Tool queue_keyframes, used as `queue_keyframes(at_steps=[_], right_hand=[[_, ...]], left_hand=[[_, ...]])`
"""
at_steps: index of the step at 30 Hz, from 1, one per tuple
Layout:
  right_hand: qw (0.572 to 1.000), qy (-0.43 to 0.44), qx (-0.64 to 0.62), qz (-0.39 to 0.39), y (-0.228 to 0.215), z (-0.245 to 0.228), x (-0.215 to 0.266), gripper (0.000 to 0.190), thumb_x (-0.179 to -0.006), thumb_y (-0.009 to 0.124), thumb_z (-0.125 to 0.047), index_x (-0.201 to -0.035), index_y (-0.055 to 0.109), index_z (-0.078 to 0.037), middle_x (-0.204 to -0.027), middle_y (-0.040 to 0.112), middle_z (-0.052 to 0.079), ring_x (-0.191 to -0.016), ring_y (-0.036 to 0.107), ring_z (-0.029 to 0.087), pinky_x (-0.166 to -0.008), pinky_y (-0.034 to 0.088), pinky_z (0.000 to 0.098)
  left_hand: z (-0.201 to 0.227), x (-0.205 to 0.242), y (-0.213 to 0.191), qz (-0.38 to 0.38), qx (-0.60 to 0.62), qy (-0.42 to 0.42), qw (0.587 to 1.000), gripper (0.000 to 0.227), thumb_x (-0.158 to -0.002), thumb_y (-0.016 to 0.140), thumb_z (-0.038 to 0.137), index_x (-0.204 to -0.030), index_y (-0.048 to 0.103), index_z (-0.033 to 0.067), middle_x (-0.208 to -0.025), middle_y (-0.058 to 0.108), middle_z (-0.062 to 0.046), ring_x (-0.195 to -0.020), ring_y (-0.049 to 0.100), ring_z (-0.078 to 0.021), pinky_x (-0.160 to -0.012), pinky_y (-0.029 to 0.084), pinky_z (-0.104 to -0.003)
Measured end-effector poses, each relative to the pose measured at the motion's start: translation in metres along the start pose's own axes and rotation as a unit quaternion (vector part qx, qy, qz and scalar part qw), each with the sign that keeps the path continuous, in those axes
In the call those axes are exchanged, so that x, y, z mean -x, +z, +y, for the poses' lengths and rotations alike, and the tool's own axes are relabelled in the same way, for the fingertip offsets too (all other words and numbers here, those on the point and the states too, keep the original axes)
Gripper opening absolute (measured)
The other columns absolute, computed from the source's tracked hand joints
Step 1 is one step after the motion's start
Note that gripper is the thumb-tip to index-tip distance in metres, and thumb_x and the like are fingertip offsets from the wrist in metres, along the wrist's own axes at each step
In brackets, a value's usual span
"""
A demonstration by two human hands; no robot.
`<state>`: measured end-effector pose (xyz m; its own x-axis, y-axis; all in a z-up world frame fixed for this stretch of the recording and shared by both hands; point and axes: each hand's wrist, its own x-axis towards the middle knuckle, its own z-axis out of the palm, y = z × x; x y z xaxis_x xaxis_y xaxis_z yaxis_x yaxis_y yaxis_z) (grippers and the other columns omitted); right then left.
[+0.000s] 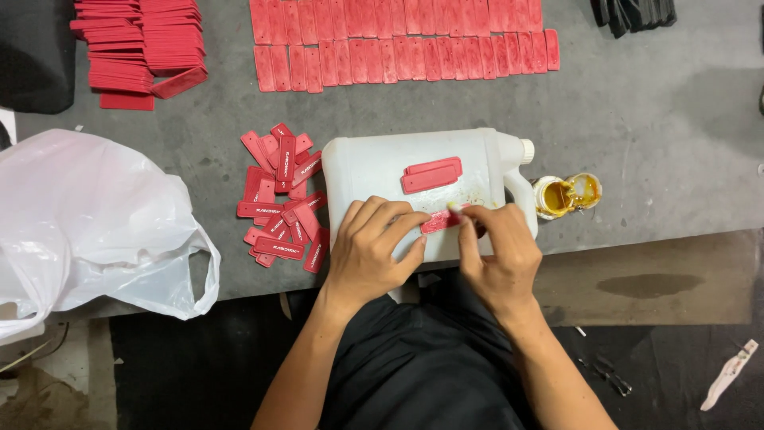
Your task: Applying glue to small red leather strips using a manual applicator on a workshop table
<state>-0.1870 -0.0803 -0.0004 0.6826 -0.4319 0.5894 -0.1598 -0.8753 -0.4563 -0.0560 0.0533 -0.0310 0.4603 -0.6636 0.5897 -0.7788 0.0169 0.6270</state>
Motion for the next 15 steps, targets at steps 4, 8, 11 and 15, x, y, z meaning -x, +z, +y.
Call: queue_keyframes(at_steps=[4, 8, 11, 15], right_hand=[[0.999, -0.005, 0.036, 0.008, -0.006, 0.009, 0.000, 0.007, -0.094, 0.072, 0.007, -0.098, 0.075, 0.002, -0.069, 0.062, 0.011, -0.064, 0.060, 0.028, -0.065, 0.053, 0.0378], [1.000, -0.003, -0.008, -0.014, -0.004, -0.007, -0.002, 0.005, -0.092, 0.074, 0.003, -0.094, 0.076, 0.000, -0.069, 0.064, 0.010, -0.064, 0.062, 0.027, -0.064, 0.054, 0.0381], [1.000, -0.003, 0.009, -0.003, -0.007, 0.009, 0.002, 0.006, -0.092, 0.073, 0.005, -0.095, 0.076, 0.001, -0.068, 0.062, 0.010, -0.063, 0.061, 0.027, -0.064, 0.054, 0.0375], [1.000, 0.007, 0.025, 0.004, -0.015, 0.017, 0.010, 0.007, -0.092, 0.073, 0.007, -0.093, 0.075, 0.000, -0.064, 0.059, 0.008, -0.060, 0.058, 0.025, -0.063, 0.052, 0.0353]], left_hand=[[-0.001, 0.000, -0.001, -0.005, -0.003, 0.002, 1.000, 0.018, -0.086, 0.074, 0.015, -0.104, 0.073, 0.0110, -0.090, 0.065, -0.006, -0.081, 0.061, -0.0256, -0.074, 0.050, -0.039], [-0.001, 0.000, 0.000, -0.013, -0.012, 0.006, 1.000, 0.019, -0.087, 0.074, 0.015, -0.105, 0.074, 0.0112, -0.091, 0.066, -0.005, -0.082, 0.061, -0.0249, -0.074, 0.049, -0.038], [-0.002, 0.001, 0.001, -0.013, -0.015, 0.005, 1.000, 0.020, -0.086, 0.074, 0.013, -0.106, 0.073, 0.0117, -0.092, 0.066, -0.005, -0.082, 0.061, -0.0247, -0.074, 0.049, -0.038], [-0.002, 0.001, 0.001, -0.011, -0.024, 0.008, 1.000, 0.021, -0.085, 0.075, 0.013, -0.105, 0.073, 0.0123, -0.091, 0.066, -0.004, -0.082, 0.061, -0.0236, -0.074, 0.049, -0.037]])
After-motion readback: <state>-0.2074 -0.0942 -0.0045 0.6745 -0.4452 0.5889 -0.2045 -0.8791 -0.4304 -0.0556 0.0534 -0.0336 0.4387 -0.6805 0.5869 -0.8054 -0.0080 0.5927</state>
